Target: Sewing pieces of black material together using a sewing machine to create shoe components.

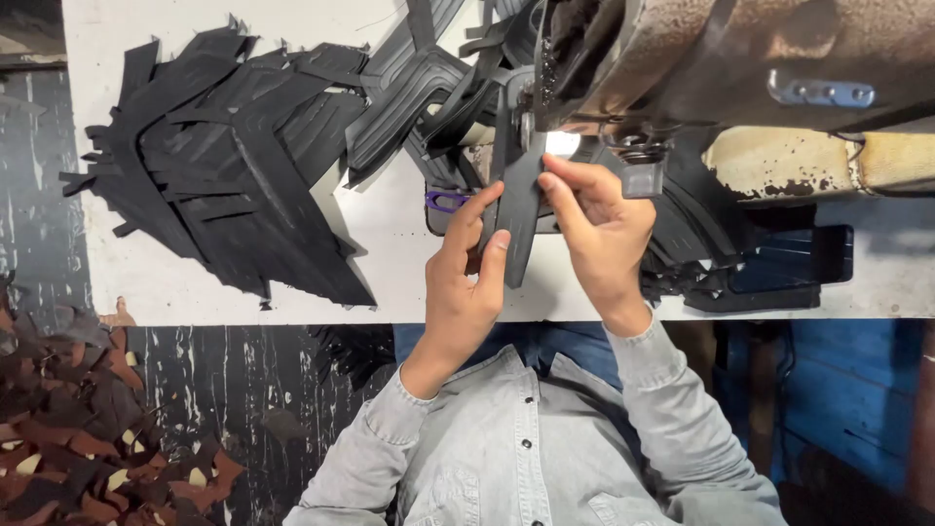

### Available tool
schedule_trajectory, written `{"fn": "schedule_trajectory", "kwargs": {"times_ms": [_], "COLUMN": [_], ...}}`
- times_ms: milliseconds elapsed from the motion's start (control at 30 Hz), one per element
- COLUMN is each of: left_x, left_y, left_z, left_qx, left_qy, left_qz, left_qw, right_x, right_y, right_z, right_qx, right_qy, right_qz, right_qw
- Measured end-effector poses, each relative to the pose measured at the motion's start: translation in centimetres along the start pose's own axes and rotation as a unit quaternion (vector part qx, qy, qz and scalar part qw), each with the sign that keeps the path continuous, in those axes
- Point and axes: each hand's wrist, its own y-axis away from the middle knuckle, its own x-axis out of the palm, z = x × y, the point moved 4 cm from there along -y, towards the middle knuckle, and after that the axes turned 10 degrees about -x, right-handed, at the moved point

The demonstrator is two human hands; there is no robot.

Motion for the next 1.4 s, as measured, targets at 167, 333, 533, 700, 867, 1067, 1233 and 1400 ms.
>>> {"fn": "schedule_trajectory", "kwargs": {"times_ms": [167, 333, 533, 700, 867, 1067, 1233, 1400], "left_x": [-0.1, 0.5, 1.3, 2.2, 2.4, -0.2, -1.7, -2.9], "left_y": [-0.7, -2.4, -4.7, -6.4, -7.8, -10.9, -13.6, -9.1], "left_z": [0.2, 0.3, -0.2, -1.0, -0.9, -6.2, -6.2, -5.4], "left_qx": [-0.010, 0.013, 0.015, 0.015, 0.054, 0.325, 0.355, 0.158], "left_qy": [-0.007, 0.036, 0.054, 0.079, 0.173, -0.163, -0.372, -0.258], "left_qz": [0.003, -0.006, -0.032, -0.040, -0.030, -0.186, 0.072, 0.129], "left_qw": [1.000, 0.999, 0.998, 0.996, 0.983, 0.913, 0.854, 0.944], "right_x": [0.0, 0.0, 0.1, 0.3, 0.1, -2.1, -3.6, -4.1], "right_y": [-0.6, -0.5, -0.3, -0.7, -0.5, 1.0, 2.0, 2.7], "right_z": [-0.5, -0.7, -0.8, -0.3, 0.1, -0.5, -1.4, -2.6], "right_qx": [0.018, 0.010, 0.013, 0.015, 0.021, 0.010, 0.003, 0.016], "right_qy": [-0.042, -0.045, -0.050, -0.065, -0.095, -0.025, -0.015, -0.026], "right_qz": [-0.018, -0.023, -0.033, -0.036, -0.023, -0.035, -0.060, -0.055], "right_qw": [0.999, 0.999, 0.998, 0.997, 0.995, 0.999, 0.998, 0.998]}}
